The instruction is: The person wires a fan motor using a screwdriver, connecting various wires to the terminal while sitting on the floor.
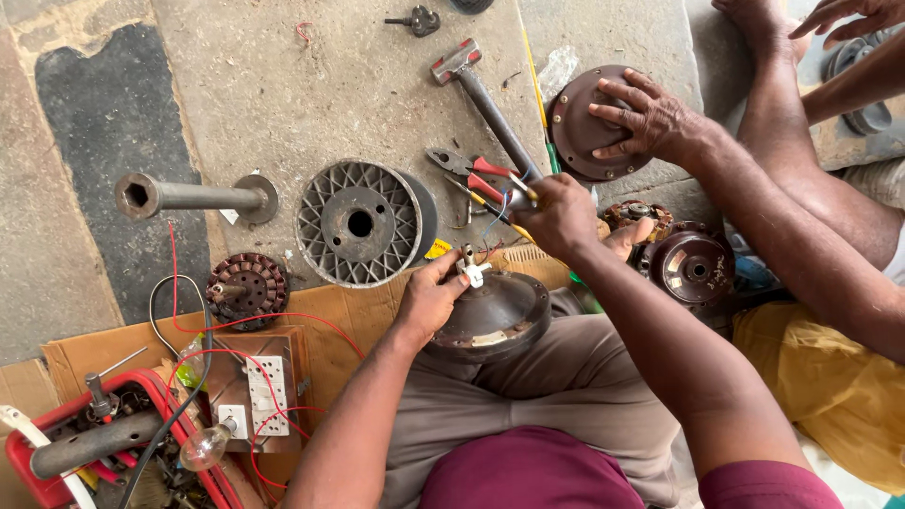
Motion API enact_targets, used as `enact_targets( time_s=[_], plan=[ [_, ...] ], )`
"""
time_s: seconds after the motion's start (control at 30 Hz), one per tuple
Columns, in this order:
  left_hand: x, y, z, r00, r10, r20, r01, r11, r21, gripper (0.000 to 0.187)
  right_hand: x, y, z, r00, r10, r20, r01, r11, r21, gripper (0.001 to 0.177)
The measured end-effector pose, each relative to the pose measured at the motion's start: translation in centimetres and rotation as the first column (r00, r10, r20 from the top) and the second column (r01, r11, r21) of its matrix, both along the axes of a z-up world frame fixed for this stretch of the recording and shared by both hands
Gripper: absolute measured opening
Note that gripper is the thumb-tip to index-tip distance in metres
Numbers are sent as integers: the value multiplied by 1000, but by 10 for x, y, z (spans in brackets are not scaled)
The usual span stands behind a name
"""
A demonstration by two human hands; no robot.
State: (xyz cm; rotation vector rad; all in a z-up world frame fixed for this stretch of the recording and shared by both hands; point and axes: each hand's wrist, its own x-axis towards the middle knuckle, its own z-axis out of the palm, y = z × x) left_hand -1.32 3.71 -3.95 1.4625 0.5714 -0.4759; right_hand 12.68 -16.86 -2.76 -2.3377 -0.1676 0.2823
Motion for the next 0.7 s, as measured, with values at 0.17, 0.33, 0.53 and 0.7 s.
enact_targets(
  time_s=[0.17, 0.33, 0.53, 0.7],
  plan=[
    [1, -2, 9, 1000, 0, -11, 0, 1000, -21, 52, -1, -4, 28, 931, 139, -337, -29, 950, 311, 48],
    [4, 3, 26, 992, -11, -124, -13, 981, -192, 64, -38, -2, 24, 657, 73, -750, 340, 860, 381, 37],
    [4, 4, 23, 996, -8, -89, -13, 975, -224, 70, -62, -1, 13, 577, 67, -814, 525, 733, 433, 28],
    [4, 3, 20, 999, -13, -50, 4, 985, -173, 70, -64, 4, 17, 553, 74, -830, 625, 621, 473, 30]
  ],
)
